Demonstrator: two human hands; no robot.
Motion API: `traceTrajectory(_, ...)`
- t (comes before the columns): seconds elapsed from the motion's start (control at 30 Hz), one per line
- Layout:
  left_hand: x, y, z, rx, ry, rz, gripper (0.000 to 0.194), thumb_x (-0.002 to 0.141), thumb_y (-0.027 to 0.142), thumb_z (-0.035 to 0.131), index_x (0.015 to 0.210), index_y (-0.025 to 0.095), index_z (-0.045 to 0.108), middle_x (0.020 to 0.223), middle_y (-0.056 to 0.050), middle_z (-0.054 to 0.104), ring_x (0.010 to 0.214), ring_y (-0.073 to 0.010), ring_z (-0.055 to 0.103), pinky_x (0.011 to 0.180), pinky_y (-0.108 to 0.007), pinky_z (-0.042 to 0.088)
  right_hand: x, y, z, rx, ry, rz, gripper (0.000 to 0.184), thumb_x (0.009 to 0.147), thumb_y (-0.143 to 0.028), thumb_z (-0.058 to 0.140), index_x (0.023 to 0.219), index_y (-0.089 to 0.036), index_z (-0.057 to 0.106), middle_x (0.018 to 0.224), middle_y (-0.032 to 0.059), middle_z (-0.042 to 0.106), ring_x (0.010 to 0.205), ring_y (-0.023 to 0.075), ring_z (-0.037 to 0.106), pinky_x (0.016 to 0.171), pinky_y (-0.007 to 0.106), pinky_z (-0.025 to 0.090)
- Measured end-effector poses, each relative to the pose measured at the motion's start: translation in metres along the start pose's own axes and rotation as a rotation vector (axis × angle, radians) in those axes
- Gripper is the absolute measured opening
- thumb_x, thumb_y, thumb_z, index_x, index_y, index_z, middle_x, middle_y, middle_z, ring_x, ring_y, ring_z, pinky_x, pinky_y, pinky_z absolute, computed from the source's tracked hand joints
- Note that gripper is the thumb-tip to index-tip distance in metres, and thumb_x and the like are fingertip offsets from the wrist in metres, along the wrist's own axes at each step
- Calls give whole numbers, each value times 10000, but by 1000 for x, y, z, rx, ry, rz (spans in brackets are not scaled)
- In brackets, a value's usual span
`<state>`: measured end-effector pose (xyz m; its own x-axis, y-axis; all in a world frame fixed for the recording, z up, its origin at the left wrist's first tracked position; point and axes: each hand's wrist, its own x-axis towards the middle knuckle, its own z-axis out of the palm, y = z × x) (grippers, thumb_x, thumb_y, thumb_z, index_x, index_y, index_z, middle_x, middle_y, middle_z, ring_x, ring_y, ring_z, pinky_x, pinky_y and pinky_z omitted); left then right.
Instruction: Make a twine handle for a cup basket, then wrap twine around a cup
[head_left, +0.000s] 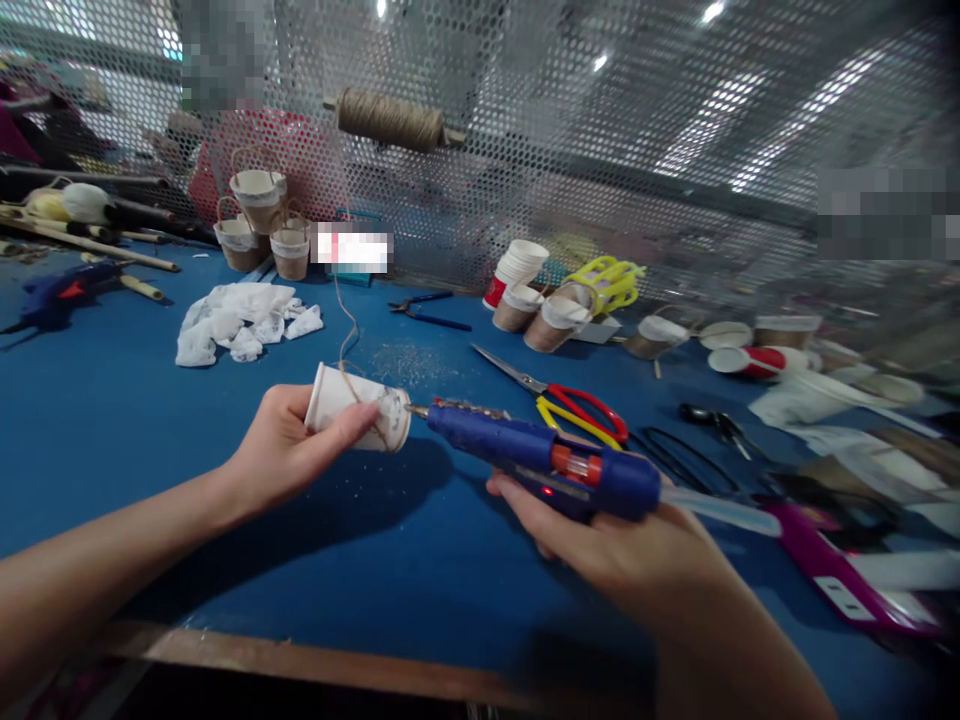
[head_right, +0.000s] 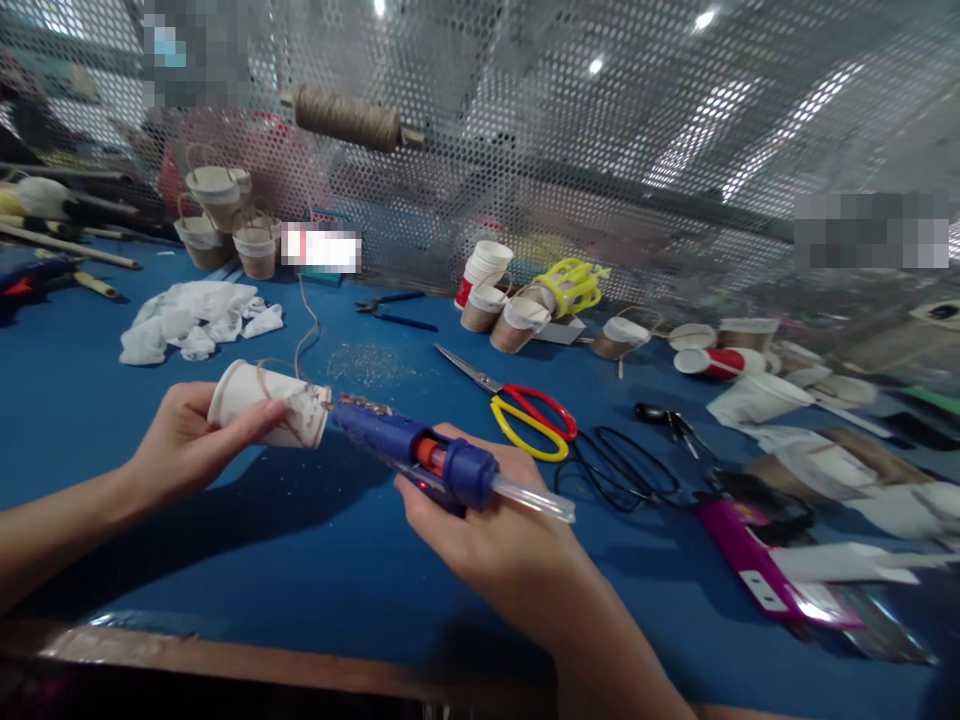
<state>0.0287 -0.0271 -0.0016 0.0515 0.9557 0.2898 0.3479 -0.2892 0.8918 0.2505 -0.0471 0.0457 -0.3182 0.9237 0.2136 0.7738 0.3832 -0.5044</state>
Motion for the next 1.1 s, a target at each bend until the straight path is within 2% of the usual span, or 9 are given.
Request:
traceTrajectory(0.13,-1,0,0,24,-22,51,219,717,284,567,556,167,656,469,6,533,441,-98,412,401,-193,330,0,4,-2,11,-42,1,100,720,-281,516,687,-238,600,567,3,608,456,131,547,419,227,457)
traceTrajectory(0.4,-3,0,-1,85,-18,148,213,706,263,583,516,178,631,434,13,508,414,-96,401,392,-199,318,1,5,7,139,58,117,120,679,-332,546,627,-224,559,494,-23,560,409,126,528,387,227,440)
traceTrajectory(0.57,-4,0,-2,125,-65,284,193,739,225,555,575,182,649,473,9,557,414,-91,423,404,-204,328,1,7,6,184,-41,147,155,734,-325,523,651,-207,578,400,-57,488,342,93,473,365,201,398)
traceTrajectory(0.7,-2,-2,-2,62,-29,127,222,738,278,567,563,171,652,486,1,568,446,-101,453,420,-206,348,12,17,4,302,-64,209,220,760,-384,530,716,-175,583,419,-54,488,362,91,463,389,209,400)
traceTrajectory(0.77,1,-6,-2,-45,-27,2,233,742,324,569,602,167,668,525,-8,598,485,-111,485,450,-209,378,22,27,6,297,1,223,280,750,-413,548,616,-168,555,438,-30,510,424,103,494,459,225,420)
traceTrajectory(0.83,3,-10,-2,-176,-26,-62,228,736,345,582,645,157,673,578,-19,629,535,-120,519,496,-212,414,33,38,12,259,137,274,280,711,-435,589,679,-157,575,588,13,608,535,126,554,512,235,432)
traceTrajectory(0.87,4,-12,-1,-221,-29,-83,224,735,344,587,664,150,674,606,-26,641,554,-122,531,515,-215,427,38,43,16,234,137,286,288,711,-437,589,713,-150,580,665,35,638,580,134,573,533,238,436)
traceTrajectory(1.0,4,-13,0,-228,-34,-59,216,739,316,586,670,125,660,608,-36,635,554,-120,529,508,-212,431,56,57,35,100,-38,361,317,822,-414,433,729,-138,557,708,75,664,576,130,594,529,232,443)
traceTrajectory(1.1,1,-10,1,-89,-59,110,215,750,268,570,603,126,635,497,0,566,451,-85,454,415,-185,370,64,64,44,0,-53,391,368,830,-425,410,663,-134,562,638,100,652,541,163,593,530,273,442)
